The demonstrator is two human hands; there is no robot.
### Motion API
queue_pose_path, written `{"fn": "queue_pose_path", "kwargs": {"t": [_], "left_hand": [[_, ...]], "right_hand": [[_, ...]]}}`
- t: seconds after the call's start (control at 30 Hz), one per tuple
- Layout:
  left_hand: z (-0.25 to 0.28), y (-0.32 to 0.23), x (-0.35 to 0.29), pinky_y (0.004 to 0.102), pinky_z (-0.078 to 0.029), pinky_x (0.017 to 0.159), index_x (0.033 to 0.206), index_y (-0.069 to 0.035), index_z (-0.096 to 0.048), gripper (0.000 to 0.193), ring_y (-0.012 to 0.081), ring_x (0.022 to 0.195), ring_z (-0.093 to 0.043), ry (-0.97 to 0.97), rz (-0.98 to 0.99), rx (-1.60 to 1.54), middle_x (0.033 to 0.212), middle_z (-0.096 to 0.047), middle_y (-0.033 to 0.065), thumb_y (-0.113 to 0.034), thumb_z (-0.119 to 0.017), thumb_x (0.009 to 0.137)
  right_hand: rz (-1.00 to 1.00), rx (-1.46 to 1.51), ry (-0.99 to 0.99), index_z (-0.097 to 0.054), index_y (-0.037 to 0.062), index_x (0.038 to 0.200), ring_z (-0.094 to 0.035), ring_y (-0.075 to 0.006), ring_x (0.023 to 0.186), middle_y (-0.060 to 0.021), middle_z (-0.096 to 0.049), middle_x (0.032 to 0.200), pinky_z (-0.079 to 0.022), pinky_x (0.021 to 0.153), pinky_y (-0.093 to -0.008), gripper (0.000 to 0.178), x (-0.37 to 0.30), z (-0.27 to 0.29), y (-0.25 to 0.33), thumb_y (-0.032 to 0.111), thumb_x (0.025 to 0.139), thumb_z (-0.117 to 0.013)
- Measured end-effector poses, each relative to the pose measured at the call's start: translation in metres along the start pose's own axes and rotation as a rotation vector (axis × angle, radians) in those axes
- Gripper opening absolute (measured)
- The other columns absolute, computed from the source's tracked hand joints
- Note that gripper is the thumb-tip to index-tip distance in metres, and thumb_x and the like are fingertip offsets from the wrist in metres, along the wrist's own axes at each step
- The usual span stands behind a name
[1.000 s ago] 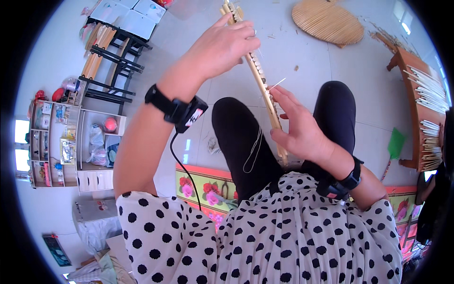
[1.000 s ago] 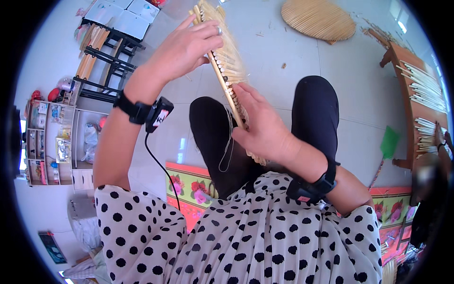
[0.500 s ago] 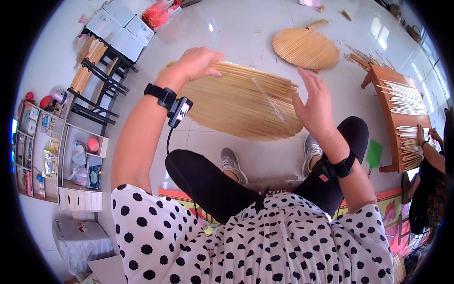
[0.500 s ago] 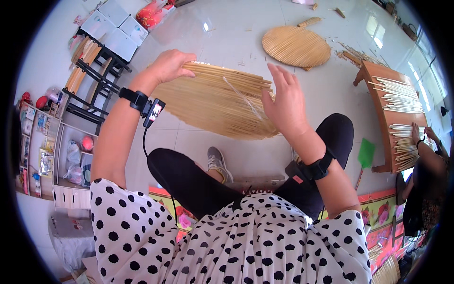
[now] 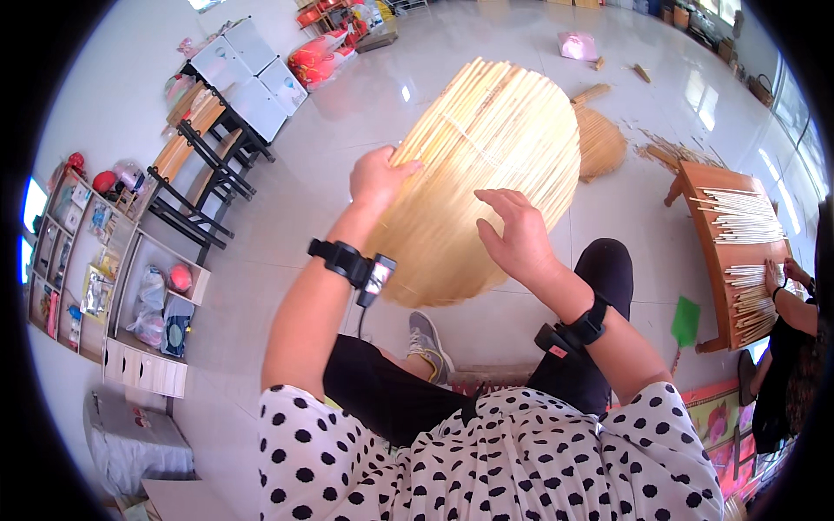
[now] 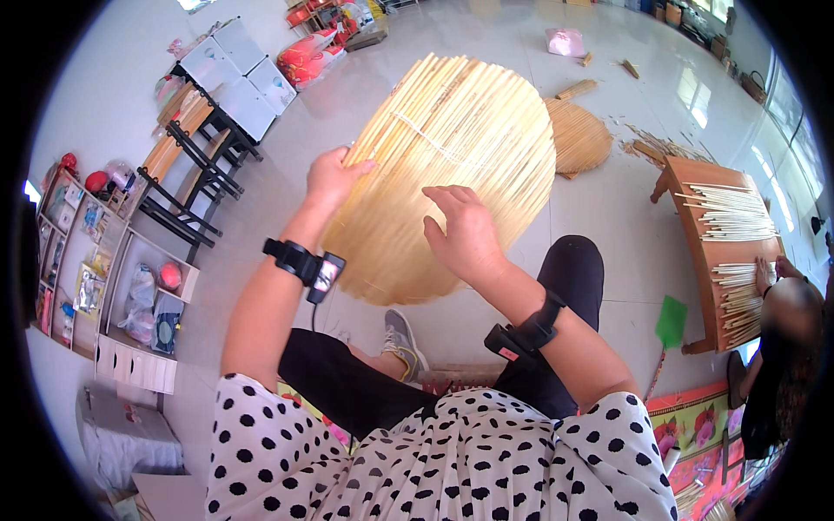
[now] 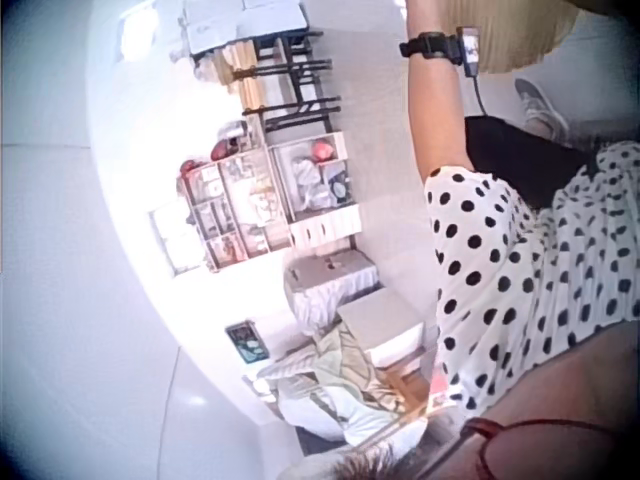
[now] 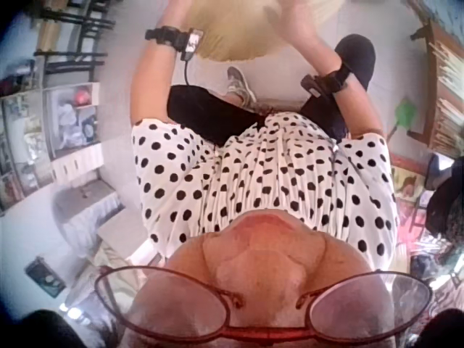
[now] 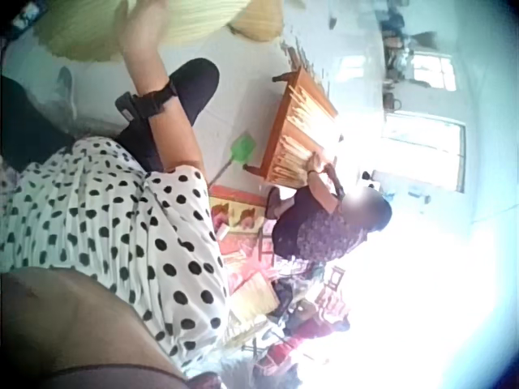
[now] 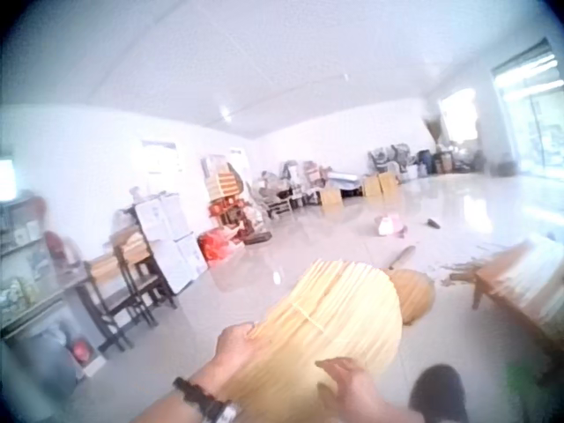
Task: The person sits on the floor and weaves a bamboo mat by threading a white string through the bamboo strips with a needle. They periodically use scissors to cut the string and continue weaving.
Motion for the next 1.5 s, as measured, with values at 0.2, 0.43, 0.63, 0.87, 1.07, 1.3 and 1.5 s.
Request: {"fn": "queue_pose_path", "kwargs": {"t": [0.2, 0.43, 0.63, 0.87, 1.07, 1.3, 1.5], "left_hand": [[-0.036, 0.010, -0.049, 0.0366, -0.049, 0.066, 0.087, -0.004, -0.068, 0.032, 0.0237, 0.067, -0.065, -0.154, 0.190, -0.247, 0.074, -0.069, 0.0106, -0.035, -0.074, 0.081], [-0.047, -0.005, -0.103, 0.0376, -0.046, 0.063, 0.080, -0.002, -0.067, 0.028, 0.0232, 0.061, -0.060, -0.336, 0.296, -0.353, 0.067, -0.065, 0.0108, -0.030, -0.071, 0.083], [-0.068, -0.006, -0.133, 0.0385, -0.045, 0.062, 0.080, -0.002, -0.064, 0.029, 0.0258, 0.064, -0.061, -0.454, 0.343, -0.346, 0.071, -0.065, 0.0126, -0.029, -0.065, 0.088], [-0.106, 0.007, -0.165, 0.0316, -0.049, 0.071, 0.097, -0.005, -0.067, 0.020, 0.0205, 0.077, -0.066, -0.446, 0.285, -0.553, 0.082, -0.069, 0.0087, -0.023, -0.066, 0.089], [-0.095, -0.008, -0.191, 0.0268, -0.049, 0.078, 0.110, -0.004, -0.064, 0.021, 0.0095, 0.089, -0.060, -0.326, 0.248, -0.557, 0.096, -0.068, 0.0032, -0.010, -0.065, 0.090], [-0.081, -0.012, -0.210, 0.0281, -0.050, 0.078, 0.109, -0.004, -0.060, 0.030, 0.0175, 0.090, -0.066, -0.232, 0.107, -0.298, 0.101, -0.068, 0.0086, -0.017, -0.071, 0.085], [-0.098, -0.049, -0.211, 0.0377, -0.052, 0.070, 0.107, -0.002, -0.054, 0.036, 0.0337, 0.081, -0.065, -0.138, -0.120, -0.015, 0.098, -0.061, 0.0135, -0.018, -0.073, 0.080]], "right_hand": [[-0.043, 0.102, 0.043, -0.063, -0.0028, 0.114, -0.063, -0.0381, 0.096, -0.0220, -0.067, 0.103, -0.051, 0.085, -0.0419, 0.036, 0.011, -0.024, 0.002, 0.005, 0.079, -0.064], [-0.097, 0.175, -0.001, -0.056, -0.0067, 0.123, -0.061, -0.0416, 0.106, -0.0283, -0.061, 0.118, -0.050, 0.092, -0.0411, 0.042, 0.017, -0.052, 0.009, 0.013, 0.086, -0.064], [-0.191, 0.243, 0.092, -0.048, -0.0121, 0.128, -0.056, -0.0446, 0.112, -0.0323, -0.053, 0.126, -0.047, 0.096, -0.0442, 0.053, 0.019, -0.069, 0.021, 0.022, 0.089, -0.061], [-0.275, 0.151, 0.150, -0.047, -0.0130, 0.130, -0.057, -0.0457, 0.110, -0.0326, -0.051, 0.127, -0.048, 0.096, -0.0429, 0.059, -0.005, -0.068, 0.017, 0.023, 0.086, -0.062], [-0.373, 0.143, 0.202, -0.042, -0.0131, 0.133, -0.054, -0.0454, 0.114, -0.0302, -0.047, 0.133, -0.048, 0.096, -0.0418, 0.065, -0.027, -0.070, 0.032, 0.020, 0.082, -0.064], [-0.346, 0.172, 0.078, -0.039, -0.0127, 0.134, -0.053, -0.0475, 0.114, -0.0327, -0.045, 0.131, -0.046, 0.097, -0.0438, 0.063, -0.047, -0.069, 0.043, 0.015, 0.081, -0.062], [-0.387, 0.049, 0.070, -0.047, -0.0107, 0.130, -0.064, -0.0348, 0.105, -0.0278, -0.054, 0.125, -0.059, 0.073, -0.0362, 0.060, -0.048, -0.038, 0.017, 0.016, 0.081, -0.070]]}}
Point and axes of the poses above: each hand's wrist, its own x-axis towards the middle knuckle, its own z-axis out of the back of the hand, y = z × x, the point moved 3 cm from there along x, towards the middle knuckle
